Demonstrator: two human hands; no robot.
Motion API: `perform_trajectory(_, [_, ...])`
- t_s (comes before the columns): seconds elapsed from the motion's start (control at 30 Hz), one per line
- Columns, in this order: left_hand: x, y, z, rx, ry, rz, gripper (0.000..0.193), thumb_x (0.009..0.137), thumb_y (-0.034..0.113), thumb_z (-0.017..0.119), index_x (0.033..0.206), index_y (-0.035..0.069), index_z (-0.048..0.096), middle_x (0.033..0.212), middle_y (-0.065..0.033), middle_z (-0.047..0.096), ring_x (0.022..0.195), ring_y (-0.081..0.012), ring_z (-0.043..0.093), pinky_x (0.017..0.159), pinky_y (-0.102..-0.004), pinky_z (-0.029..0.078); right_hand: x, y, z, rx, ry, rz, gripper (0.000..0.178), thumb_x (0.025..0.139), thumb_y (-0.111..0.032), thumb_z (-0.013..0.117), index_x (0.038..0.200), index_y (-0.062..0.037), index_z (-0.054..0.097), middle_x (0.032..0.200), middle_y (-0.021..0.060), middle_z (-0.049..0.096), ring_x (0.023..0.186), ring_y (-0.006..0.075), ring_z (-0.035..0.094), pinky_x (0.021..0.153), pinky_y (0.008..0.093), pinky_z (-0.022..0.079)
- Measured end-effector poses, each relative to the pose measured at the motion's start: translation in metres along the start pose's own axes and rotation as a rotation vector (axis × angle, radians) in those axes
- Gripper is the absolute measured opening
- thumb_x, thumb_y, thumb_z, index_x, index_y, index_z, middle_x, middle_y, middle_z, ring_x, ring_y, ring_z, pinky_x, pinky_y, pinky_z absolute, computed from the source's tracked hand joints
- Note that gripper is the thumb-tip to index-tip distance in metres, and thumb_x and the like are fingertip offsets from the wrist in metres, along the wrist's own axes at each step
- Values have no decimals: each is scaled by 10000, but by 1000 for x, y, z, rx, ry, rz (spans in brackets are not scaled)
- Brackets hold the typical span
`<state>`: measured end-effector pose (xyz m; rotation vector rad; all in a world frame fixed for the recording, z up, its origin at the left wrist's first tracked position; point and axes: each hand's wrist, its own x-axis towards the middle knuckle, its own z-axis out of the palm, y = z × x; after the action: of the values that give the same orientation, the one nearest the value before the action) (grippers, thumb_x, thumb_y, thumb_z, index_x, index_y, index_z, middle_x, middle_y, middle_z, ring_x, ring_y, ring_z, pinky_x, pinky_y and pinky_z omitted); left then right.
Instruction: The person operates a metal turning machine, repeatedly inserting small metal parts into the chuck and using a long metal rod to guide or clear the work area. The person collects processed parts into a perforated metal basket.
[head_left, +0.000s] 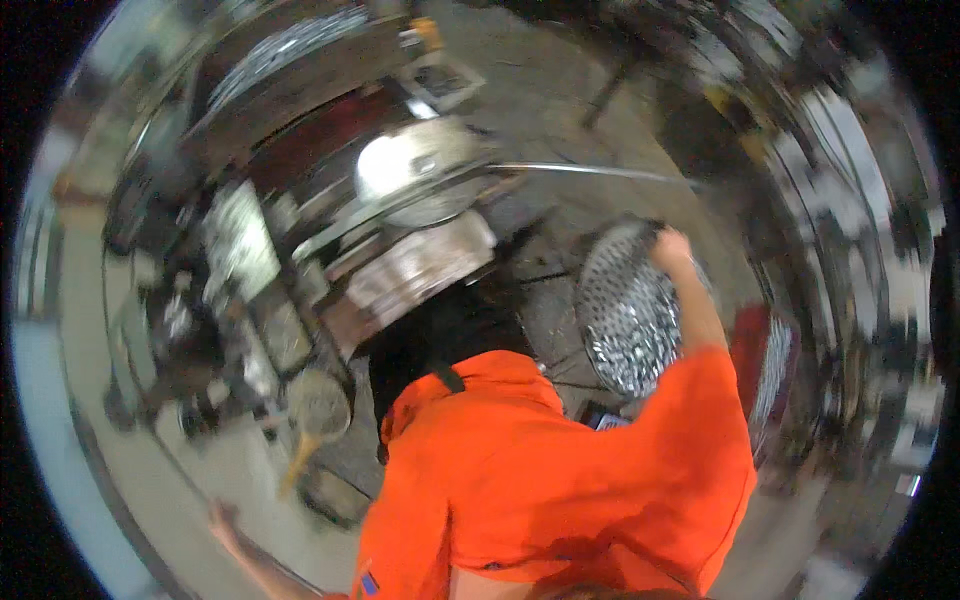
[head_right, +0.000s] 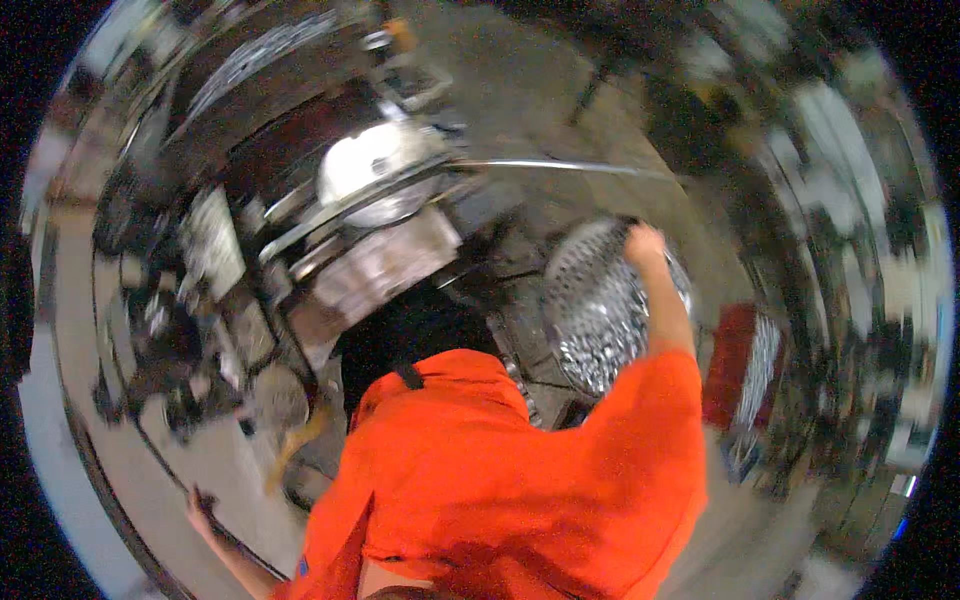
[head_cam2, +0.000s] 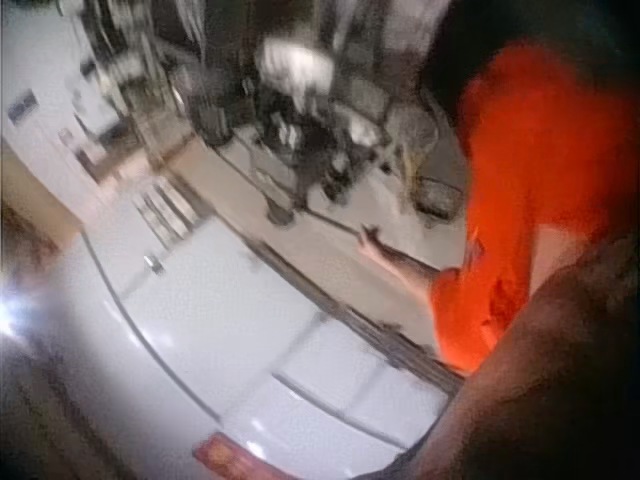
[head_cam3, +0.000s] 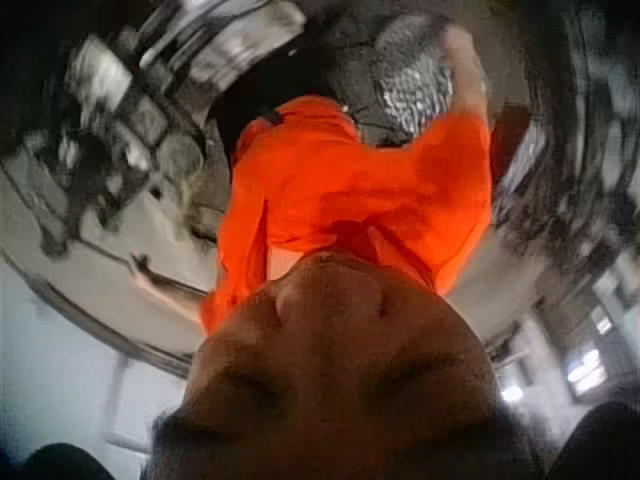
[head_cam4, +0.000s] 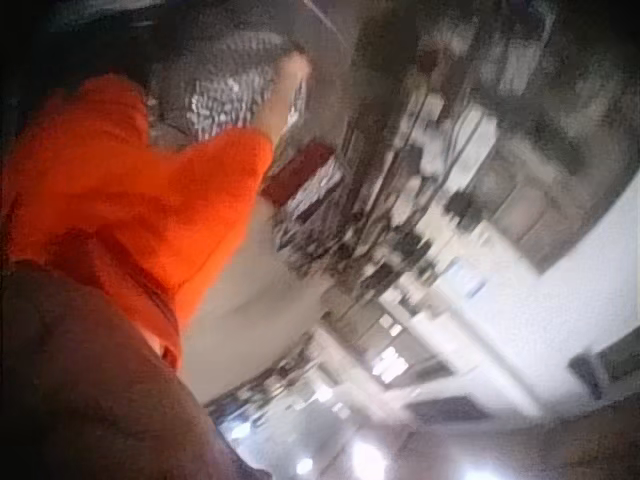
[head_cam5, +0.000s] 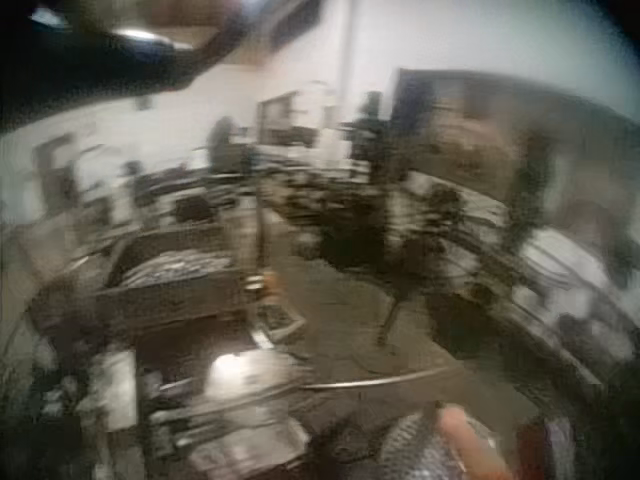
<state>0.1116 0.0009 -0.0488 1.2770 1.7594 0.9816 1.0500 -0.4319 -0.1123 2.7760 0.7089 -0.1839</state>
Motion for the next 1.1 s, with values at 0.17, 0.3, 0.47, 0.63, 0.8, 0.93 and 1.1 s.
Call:
perform_trajectory(0.17, [-16,15,2,-30,25,-149,358,758,274,707,913,-7,548,644,-53,538,565,-156,557,541,-297,476,4,9,6,-135,81,-69,374,618,-295,652,880,-28,670,1039,173,582,1028,340,540,903,398,433])
perform_trajectory(0.3, [-40,35,-6,58,52,-161,394,778,293,681,941,-47,564,672,-64,553,565,-157,559,522,-283,472,1,-5,0,48,188,-165,373,582,-269,665,875,-39,683,1080,193,564,1025,362,534,893,379,441])
perform_trajectory(0.47, [-38,35,-8,105,53,-79,391,788,312,668,941,-36,578,656,-61,554,543,-147,555,525,-293,495,-46,-109,-95,645,222,-344,342,581,-143,626,899,-39,697,1143,217,559,1058,335,547,891,339,435])
perform_trajectory(0.63, [-40,41,-7,73,42,-29,351,788,304,664,917,-11,580,640,-57,561,546,-149,568,499,-286,480,-88,-280,-201,849,271,-939,400,567,-53,615,956,-99,699,1174,199,563,1090,317,546,919,345,421])
perform_trajectory(0.8, [-65,59,11,806,176,88,433,750,296,639,1031,-18,538,751,-215,597,716,-385,585,656,-426,462,-154,-459,-298,937,175,-1578,419,534,-53,555,929,-60,692,1192,190,540,1080,329,532,916,346,412])
perform_trajectory(0.93, [-111,48,0,759,162,-66,464,751,284,639,1085,-17,524,782,-225,604,770,-395,591,677,-448,459,-188,-566,-333,558,299,-1783,349,561,-132,586,876,-19,686,1145,197,545,1049,350,495,906,380,407])
perform_trajectory(1.1, [-144,45,2,764,201,-105,486,762,217,636,1185,13,510,816,-244,611,798,-398,592,688,-448,467,-177,-630,-313,285,138,-1668,347,549,-138,587,852,-3,689,1104,220,568,1018,369,511,891,375,423])
